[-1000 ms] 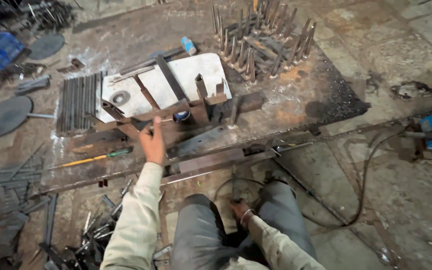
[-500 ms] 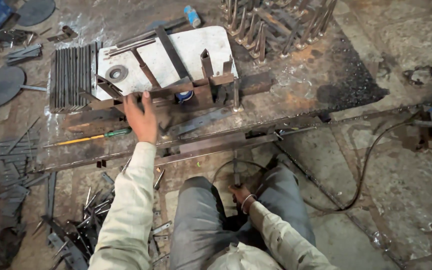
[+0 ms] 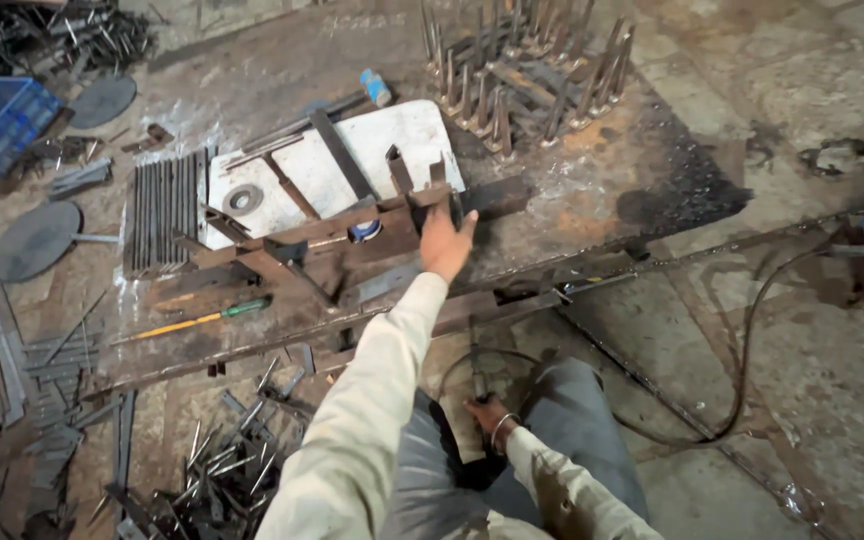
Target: The person is welding small metal bars onto a frame in a fabrication shop.
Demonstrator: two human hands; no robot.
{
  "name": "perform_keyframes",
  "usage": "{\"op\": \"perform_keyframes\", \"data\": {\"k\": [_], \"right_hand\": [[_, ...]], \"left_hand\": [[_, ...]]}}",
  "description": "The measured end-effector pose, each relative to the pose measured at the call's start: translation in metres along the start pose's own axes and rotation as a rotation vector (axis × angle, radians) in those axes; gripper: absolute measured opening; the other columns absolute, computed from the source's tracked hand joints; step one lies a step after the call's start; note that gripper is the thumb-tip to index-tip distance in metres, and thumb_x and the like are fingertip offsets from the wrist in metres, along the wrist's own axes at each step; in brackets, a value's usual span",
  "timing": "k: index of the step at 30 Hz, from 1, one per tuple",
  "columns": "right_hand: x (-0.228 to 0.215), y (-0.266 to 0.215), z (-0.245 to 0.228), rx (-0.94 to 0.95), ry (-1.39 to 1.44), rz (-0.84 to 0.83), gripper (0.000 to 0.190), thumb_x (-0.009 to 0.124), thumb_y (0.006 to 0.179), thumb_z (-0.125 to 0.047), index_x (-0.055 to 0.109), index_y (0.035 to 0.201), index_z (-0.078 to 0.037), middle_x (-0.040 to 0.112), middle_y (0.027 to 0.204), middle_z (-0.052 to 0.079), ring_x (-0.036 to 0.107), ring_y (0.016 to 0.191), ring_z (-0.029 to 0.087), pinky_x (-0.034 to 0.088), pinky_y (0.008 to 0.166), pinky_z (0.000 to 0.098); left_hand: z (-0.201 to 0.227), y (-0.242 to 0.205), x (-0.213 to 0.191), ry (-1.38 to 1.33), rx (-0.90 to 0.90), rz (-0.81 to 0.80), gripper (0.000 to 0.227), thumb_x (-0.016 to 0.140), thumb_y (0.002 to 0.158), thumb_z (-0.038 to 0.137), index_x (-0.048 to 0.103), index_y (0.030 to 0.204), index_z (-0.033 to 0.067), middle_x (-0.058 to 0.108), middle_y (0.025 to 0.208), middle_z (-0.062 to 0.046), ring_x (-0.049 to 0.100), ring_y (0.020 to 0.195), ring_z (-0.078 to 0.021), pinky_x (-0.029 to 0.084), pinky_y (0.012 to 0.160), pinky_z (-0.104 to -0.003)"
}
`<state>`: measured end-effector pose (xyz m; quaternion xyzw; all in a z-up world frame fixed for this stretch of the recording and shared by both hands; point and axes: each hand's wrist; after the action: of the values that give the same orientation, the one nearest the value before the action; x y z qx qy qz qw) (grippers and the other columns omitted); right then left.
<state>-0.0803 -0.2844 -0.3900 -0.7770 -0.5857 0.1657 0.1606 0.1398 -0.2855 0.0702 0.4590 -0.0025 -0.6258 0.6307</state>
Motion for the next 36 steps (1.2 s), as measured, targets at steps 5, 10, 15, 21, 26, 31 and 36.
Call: {"op": "perform_keyframes", "data": {"k": [5,10,15,21,26,31,36], "right_hand": [[-0.010,0.015,0.017,0.095,-0.167,-0.004,0.059,0.083,0.087,-0.049,0.069,0.107,0.005,0.070,0.084,0.008,0.064,0.074,0.020,0.052,0.065,0.0363],[0.004,-0.005,-0.015,0.151,0.082,-0.096,0.049,0.082,0.087,-0.042,0.071,0.097,0.004,0.067,0.075,0.011,0.062,0.062,0.020,0.048,0.054,0.0375],[0.010,0.002,-0.002,0.185,0.230,-0.142,0.047,0.080,0.088,-0.039,0.065,0.104,0.002,0.057,0.070,0.006,0.052,0.054,0.016,0.041,0.047,0.0356],[0.000,-0.026,-0.054,0.210,0.150,-0.109,0.054,0.085,0.084,-0.034,0.051,0.113,-0.003,0.060,0.080,0.009,0.056,0.061,0.019,0.048,0.052,0.0401],[-0.002,-0.016,-0.048,0.189,0.100,-0.062,0.052,0.084,0.084,-0.036,0.055,0.111,-0.003,0.063,0.081,0.008,0.058,0.062,0.019,0.049,0.052,0.0397],[-0.009,-0.029,-0.050,0.207,0.072,-0.092,0.046,0.083,0.087,-0.038,0.060,0.108,-0.005,0.065,0.078,0.007,0.060,0.062,0.016,0.049,0.052,0.0363],[0.000,-0.025,-0.051,0.170,0.122,-0.085,0.039,0.083,0.086,-0.033,0.059,0.096,-0.004,0.059,0.064,0.005,0.052,0.049,0.017,0.041,0.045,0.0397]], "left_hand": [[0.003,0.000,0.028,-0.085,-0.219,-0.055,0.049,0.065,0.096,0.040,0.063,0.121,-0.0021,0.071,0.108,-0.026,0.066,0.103,-0.0455,0.051,0.088,-0.050],[0.015,-0.016,0.003,-0.305,-0.421,-0.278,0.045,0.058,0.102,0.045,0.065,0.114,0.0022,0.071,0.086,-0.022,0.071,0.079,-0.0346,0.053,0.078,-0.044],[0.016,-0.056,0.001,-0.612,-0.160,-0.049,0.042,0.061,0.105,0.042,0.066,0.101,0.0001,0.066,0.082,-0.007,0.057,0.078,-0.0181,0.050,0.076,-0.035],[0.141,-0.054,-0.093,-1.344,-0.524,0.080,0.040,0.063,0.102,0.041,0.051,0.074,0.0152,0.042,0.062,0.004,0.041,0.054,-0.0097,0.040,0.053,-0.031],[0.191,-0.046,-0.186,-1.697,-0.654,-0.185,0.047,0.061,0.102,0.047,0.042,0.070,0.0176,0.035,0.059,0.007,0.036,0.048,-0.0080,0.033,0.046,-0.027],[0.130,-0.029,-0.216,-1.522,-0.877,-0.509,0.046,0.064,0.097,0.051,0.043,0.070,0.0196,0.035,0.057,0.010,0.032,0.043,-0.0051,0.025,0.037,-0.024],[-0.051,-0.010,-0.186,-0.212,-0.282,-0.144,0.068,0.074,0.097,0.060,0.054,0.067,0.0017,0.046,0.061,0.001,0.039,0.056,-0.0078,0.030,0.050,-0.031]]}}
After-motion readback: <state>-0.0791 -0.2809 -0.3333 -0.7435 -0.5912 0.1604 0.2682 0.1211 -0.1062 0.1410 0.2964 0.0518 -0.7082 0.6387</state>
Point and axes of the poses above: each hand's wrist, its own y-axis towards the middle knuckle, its own x-axis out of the palm, z = x × y
